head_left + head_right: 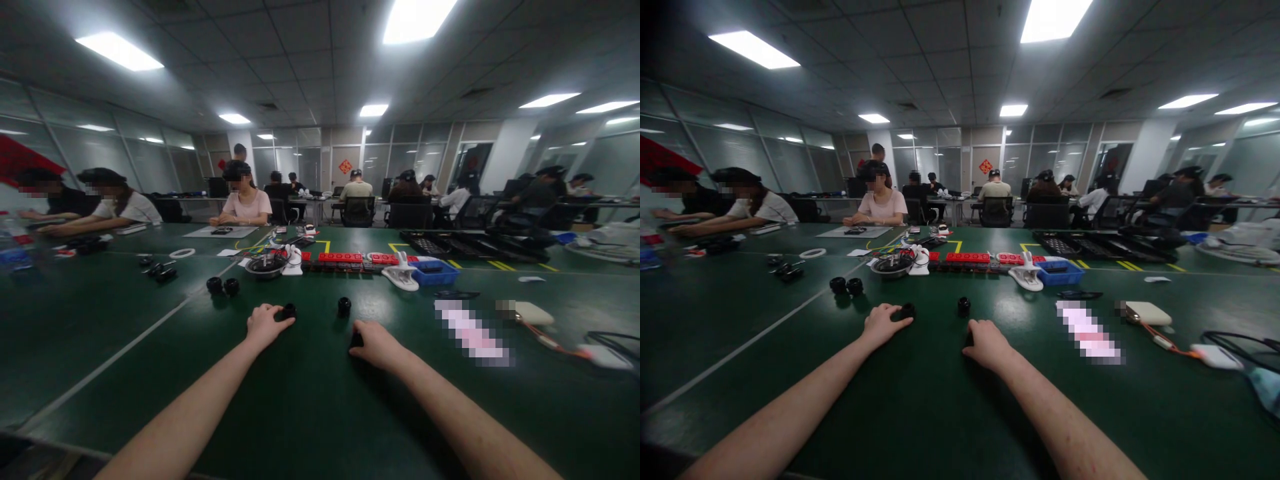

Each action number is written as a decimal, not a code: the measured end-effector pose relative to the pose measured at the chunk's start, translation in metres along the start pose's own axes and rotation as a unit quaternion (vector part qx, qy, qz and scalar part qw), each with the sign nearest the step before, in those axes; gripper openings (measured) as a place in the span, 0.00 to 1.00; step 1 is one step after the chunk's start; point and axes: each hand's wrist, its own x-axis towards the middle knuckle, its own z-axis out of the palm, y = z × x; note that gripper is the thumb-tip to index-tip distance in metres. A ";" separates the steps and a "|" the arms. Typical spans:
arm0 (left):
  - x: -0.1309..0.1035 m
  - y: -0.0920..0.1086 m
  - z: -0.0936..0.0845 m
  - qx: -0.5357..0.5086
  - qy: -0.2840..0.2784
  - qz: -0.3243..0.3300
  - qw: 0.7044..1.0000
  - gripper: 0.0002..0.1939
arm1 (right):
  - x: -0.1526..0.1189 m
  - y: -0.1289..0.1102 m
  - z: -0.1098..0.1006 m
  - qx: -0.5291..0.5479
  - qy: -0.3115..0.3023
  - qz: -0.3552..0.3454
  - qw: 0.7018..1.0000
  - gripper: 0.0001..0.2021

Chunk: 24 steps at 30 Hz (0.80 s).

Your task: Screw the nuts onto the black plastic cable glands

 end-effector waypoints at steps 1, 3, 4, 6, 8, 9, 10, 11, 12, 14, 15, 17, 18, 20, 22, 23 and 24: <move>0.003 -0.004 -0.001 0.003 0.004 -0.012 1.000 0.31 | 0.000 0.000 0.000 0.000 0.000 0.000 1.000 0.14; 0.009 -0.014 -0.003 0.009 0.012 -0.037 0.999 0.31 | 0.001 0.000 0.000 0.000 -0.001 0.001 1.000 0.15; 0.012 -0.019 -0.004 0.012 0.015 -0.051 0.999 0.30 | 0.001 0.000 0.001 0.001 -0.001 0.002 1.000 0.15; 0.017 -0.030 -0.006 0.016 0.021 -0.078 0.997 0.30 | 0.001 0.001 0.001 0.002 -0.002 0.002 1.000 0.15; 0.022 -0.041 -0.009 0.020 0.030 -0.105 0.994 0.31 | 0.001 0.001 0.002 0.003 -0.002 0.000 1.000 0.15; 0.023 -0.046 -0.011 0.022 0.036 -0.119 0.992 0.31 | 0.002 0.001 0.002 0.004 -0.002 0.000 1.000 0.15; 0.024 -0.051 -0.013 0.023 0.043 -0.132 0.990 0.31 | 0.002 0.002 0.002 0.004 -0.002 0.001 1.000 0.15; 0.025 -0.056 -0.015 0.025 0.051 -0.145 0.988 0.32 | 0.002 0.002 0.002 0.004 -0.002 0.001 1.000 0.16; 0.025 -0.060 -0.017 0.027 0.059 -0.157 0.985 0.32 | 0.001 0.002 0.002 0.005 -0.002 0.001 1.000 0.16; 0.025 -0.068 -0.021 0.030 0.075 -0.181 0.980 0.33 | 0.001 0.002 0.002 0.006 -0.001 0.001 1.000 0.15; 0.025 -0.071 -0.022 0.033 0.082 -0.192 0.977 0.33 | 0.001 0.002 0.002 0.006 -0.001 0.000 1.000 0.15; 0.025 -0.078 -0.025 0.037 0.093 -0.212 0.972 0.33 | 0.001 0.001 0.001 0.006 -0.001 -0.002 1.000 0.15; 0.025 -0.082 -0.026 0.039 0.097 -0.221 0.970 0.33 | 0.000 0.001 0.001 0.006 0.000 -0.001 1.000 0.16; 0.026 -0.088 -0.027 0.042 0.101 -0.236 0.966 0.33 | 0.000 0.001 0.001 0.005 -0.001 0.001 1.000 0.16; 0.028 -0.093 -0.029 0.042 0.103 -0.250 0.962 0.34 | 0.001 0.001 0.002 0.003 -0.001 0.004 1.000 0.16; 0.029 -0.096 -0.029 0.042 0.103 -0.257 0.960 0.34 | 0.001 0.002 0.002 0.003 -0.002 0.005 1.000 0.15; 0.030 -0.098 -0.030 0.042 0.104 -0.264 0.958 0.35 | 0.001 0.002 0.003 0.003 -0.002 0.005 1.000 0.15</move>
